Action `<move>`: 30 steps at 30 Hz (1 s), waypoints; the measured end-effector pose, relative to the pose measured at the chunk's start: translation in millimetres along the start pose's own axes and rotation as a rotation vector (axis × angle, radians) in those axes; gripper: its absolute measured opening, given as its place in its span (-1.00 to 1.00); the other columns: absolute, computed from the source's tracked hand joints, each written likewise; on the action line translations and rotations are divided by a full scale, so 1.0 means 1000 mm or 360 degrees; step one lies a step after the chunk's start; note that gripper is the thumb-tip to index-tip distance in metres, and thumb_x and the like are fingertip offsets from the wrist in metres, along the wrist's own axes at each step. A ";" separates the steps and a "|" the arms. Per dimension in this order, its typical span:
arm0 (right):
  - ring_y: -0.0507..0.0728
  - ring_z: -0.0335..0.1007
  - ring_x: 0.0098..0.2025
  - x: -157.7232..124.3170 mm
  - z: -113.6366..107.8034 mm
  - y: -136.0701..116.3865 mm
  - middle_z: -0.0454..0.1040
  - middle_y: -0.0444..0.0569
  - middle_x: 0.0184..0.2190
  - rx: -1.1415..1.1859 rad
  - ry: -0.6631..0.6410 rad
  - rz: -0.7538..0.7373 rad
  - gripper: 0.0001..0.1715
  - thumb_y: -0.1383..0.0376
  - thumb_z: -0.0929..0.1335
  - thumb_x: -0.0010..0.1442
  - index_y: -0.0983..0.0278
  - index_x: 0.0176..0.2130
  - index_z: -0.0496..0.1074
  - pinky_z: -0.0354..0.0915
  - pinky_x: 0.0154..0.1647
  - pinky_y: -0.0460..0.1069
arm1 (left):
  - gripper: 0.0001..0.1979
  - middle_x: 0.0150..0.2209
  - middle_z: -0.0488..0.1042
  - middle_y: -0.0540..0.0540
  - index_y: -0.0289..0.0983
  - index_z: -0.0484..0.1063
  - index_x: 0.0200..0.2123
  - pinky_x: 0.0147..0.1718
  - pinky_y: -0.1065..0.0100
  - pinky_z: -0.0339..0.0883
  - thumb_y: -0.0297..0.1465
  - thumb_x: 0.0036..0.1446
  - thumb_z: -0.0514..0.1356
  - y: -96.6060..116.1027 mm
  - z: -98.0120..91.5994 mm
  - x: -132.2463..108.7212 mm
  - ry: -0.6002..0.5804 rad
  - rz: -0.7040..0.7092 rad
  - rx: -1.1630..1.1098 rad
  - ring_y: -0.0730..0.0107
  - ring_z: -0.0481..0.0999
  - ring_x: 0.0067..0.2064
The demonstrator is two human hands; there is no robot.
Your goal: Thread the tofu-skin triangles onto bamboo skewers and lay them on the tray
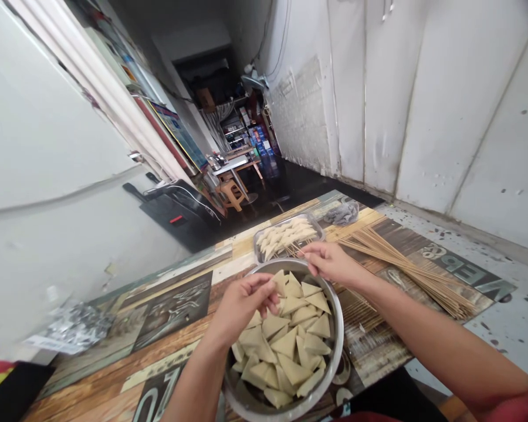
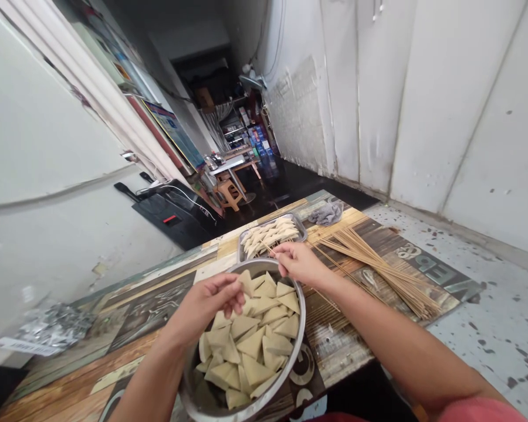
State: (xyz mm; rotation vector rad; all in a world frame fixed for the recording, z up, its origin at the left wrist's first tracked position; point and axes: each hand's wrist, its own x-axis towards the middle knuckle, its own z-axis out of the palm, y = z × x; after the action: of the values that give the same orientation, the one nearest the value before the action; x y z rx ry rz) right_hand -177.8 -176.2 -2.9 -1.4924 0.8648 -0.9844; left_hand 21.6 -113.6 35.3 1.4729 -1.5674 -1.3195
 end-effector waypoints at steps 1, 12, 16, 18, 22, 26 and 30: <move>-0.14 -0.07 -0.81 0.000 0.000 0.000 0.26 -0.29 -0.76 0.0002 0.0003 0.0004 -0.76 0.32 0.21 0.07 0.37 -0.27 0.36 -0.12 -0.82 -0.23 | -0.71 -0.44 0.47 -0.10 -0.35 0.38 -0.26 -0.54 0.49 0.24 -0.25 0.01 0.15 0.000 -0.002 -0.001 0.0040 0.0049 -0.0187 0.44 0.45 -0.46; -0.15 -0.06 -0.82 -0.018 0.009 -0.017 0.32 -0.25 -0.72 -0.0025 -0.0122 0.0048 -0.73 0.24 0.21 0.13 0.35 -0.23 0.34 -0.13 -0.81 -0.23 | -0.75 -0.31 0.48 -0.16 -0.34 0.35 -0.18 -0.37 0.48 0.37 -0.52 -0.01 0.18 -0.013 -0.024 0.005 0.0562 0.0103 -0.1186 0.41 0.49 -0.28; -0.14 -0.09 -0.83 -0.033 0.025 -0.022 0.30 -0.25 -0.76 -0.0091 -0.0315 0.0156 -0.68 0.17 0.20 0.15 0.35 -0.22 0.34 -0.16 -0.81 -0.22 | -0.45 -0.40 0.45 -0.02 -0.24 0.22 0.02 -0.46 0.52 0.32 -0.53 -0.10 0.25 -0.015 -0.020 0.004 0.0497 0.0205 -0.1066 0.49 0.47 -0.38; -0.12 -0.04 -0.79 -0.037 0.033 -0.022 0.25 -0.27 -0.79 -0.0210 -0.0353 0.0093 -0.70 0.18 0.21 0.15 0.35 -0.24 0.36 -0.07 -0.76 -0.21 | -0.44 -0.45 0.42 0.03 -0.25 0.23 0.02 -0.50 0.59 0.26 -0.53 -0.10 0.26 -0.016 -0.020 0.005 0.0473 0.0231 -0.1125 0.58 0.42 -0.45; -0.08 0.03 -0.74 -0.041 0.042 -0.018 0.19 -0.27 -0.80 -0.0417 -0.0337 -0.0044 -0.72 0.20 0.22 0.14 0.35 -0.27 0.38 0.02 -0.68 -0.16 | -0.77 -0.48 0.42 -0.02 -0.38 0.40 -0.24 -0.51 0.64 0.26 -0.56 -0.05 0.22 -0.023 -0.026 0.009 0.0425 0.0148 -0.1425 0.66 0.38 -0.49; -0.07 0.00 -0.73 -0.042 0.043 -0.014 0.13 -0.27 -0.78 -0.0475 -0.0293 -0.0057 -0.71 0.16 0.22 0.14 0.31 -0.31 0.38 0.00 -0.70 -0.16 | -0.85 -0.29 0.49 -0.19 -0.39 0.40 -0.28 -0.37 0.50 0.39 -0.51 0.01 0.18 -0.029 -0.029 0.013 0.0395 0.0028 -0.1645 0.47 0.49 -0.32; -0.06 0.01 -0.71 -0.042 0.043 -0.009 0.11 -0.25 -0.75 -0.0498 -0.0276 -0.0081 -0.70 0.16 0.21 0.16 0.29 -0.28 0.40 0.00 -0.70 -0.16 | -0.84 -0.23 0.50 -0.24 -0.37 0.36 -0.29 -0.23 0.34 0.41 -0.50 -0.01 0.21 -0.032 -0.028 0.015 0.0452 -0.0028 -0.1752 0.28 0.49 -0.17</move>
State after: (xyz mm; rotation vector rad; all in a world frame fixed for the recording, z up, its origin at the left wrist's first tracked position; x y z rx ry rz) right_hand -154.9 -120.0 -2.2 -1.8437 0.8870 -0.7657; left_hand 55.2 -131.5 11.9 0.8776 -0.4446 -1.5072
